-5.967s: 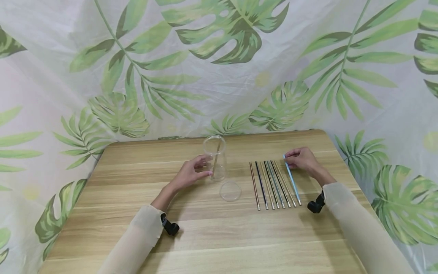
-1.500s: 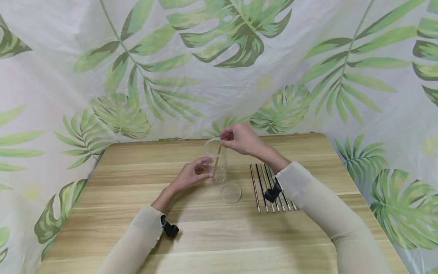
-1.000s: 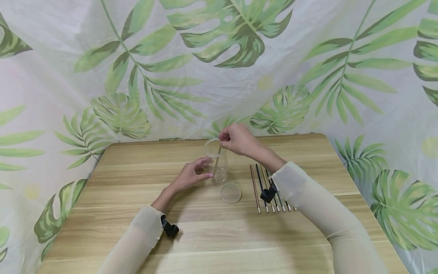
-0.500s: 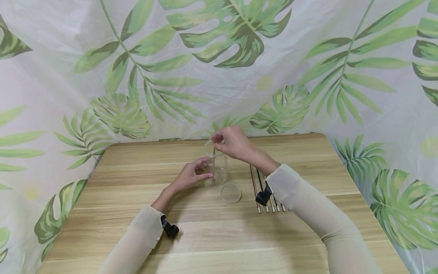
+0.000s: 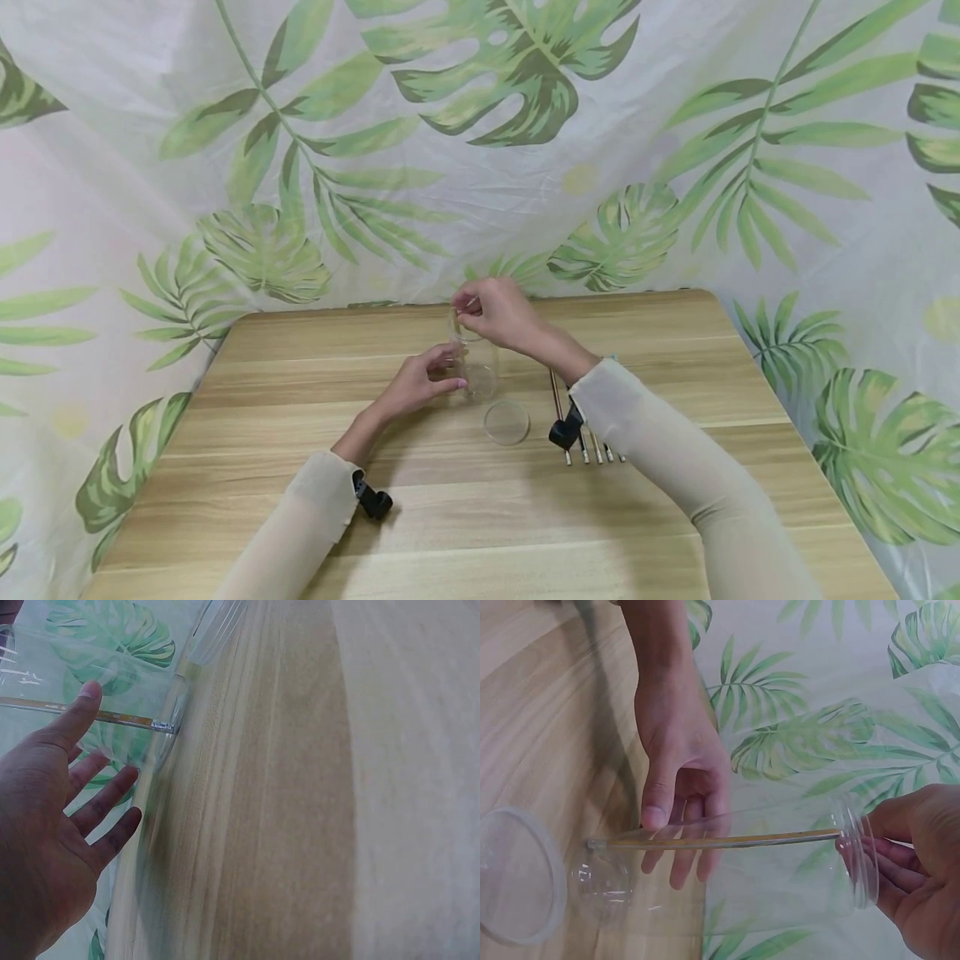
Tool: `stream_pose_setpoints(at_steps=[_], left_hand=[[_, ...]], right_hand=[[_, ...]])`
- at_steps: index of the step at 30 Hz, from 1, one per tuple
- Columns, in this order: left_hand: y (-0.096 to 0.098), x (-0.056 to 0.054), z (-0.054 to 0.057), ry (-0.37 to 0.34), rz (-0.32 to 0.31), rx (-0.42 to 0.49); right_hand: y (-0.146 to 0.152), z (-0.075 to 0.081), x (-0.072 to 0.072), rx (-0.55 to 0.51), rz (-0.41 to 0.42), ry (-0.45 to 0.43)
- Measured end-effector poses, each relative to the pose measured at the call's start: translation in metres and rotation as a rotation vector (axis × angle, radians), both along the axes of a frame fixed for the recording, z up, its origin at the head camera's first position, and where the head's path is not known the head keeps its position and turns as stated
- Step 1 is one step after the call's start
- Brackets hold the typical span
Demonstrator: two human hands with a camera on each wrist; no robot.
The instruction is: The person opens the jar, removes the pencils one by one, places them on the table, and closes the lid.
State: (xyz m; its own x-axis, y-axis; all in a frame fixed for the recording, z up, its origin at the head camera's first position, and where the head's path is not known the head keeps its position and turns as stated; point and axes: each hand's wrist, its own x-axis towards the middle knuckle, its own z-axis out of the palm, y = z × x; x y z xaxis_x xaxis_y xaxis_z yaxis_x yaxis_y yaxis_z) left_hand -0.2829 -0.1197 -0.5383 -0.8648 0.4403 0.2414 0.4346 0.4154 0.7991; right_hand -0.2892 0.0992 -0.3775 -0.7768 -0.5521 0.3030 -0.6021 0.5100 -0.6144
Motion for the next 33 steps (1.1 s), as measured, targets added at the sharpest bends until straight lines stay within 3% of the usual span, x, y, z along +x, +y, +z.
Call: stream_pose_setpoints(at_steps=[9, 26, 33], left_hand=[[0.0006, -0.0013, -0.0005, -0.011, -0.019, 0.028], [0.0003, -0.0021, -0.0021, -0.017, -0.037, 0.065], [-0.0004, -0.0025, -0.0026, -0.014, -0.032, 0.072]], right_hand=[[-0.0048, -0.0045, -0.0032, 0.001, -0.027, -0.031], [-0.0039, 0.0022, -0.0043, 0.103, 0.011, -0.044], [-0.0024, 0.0016, -0.0052, 0.09, 0.026, -0.069]])
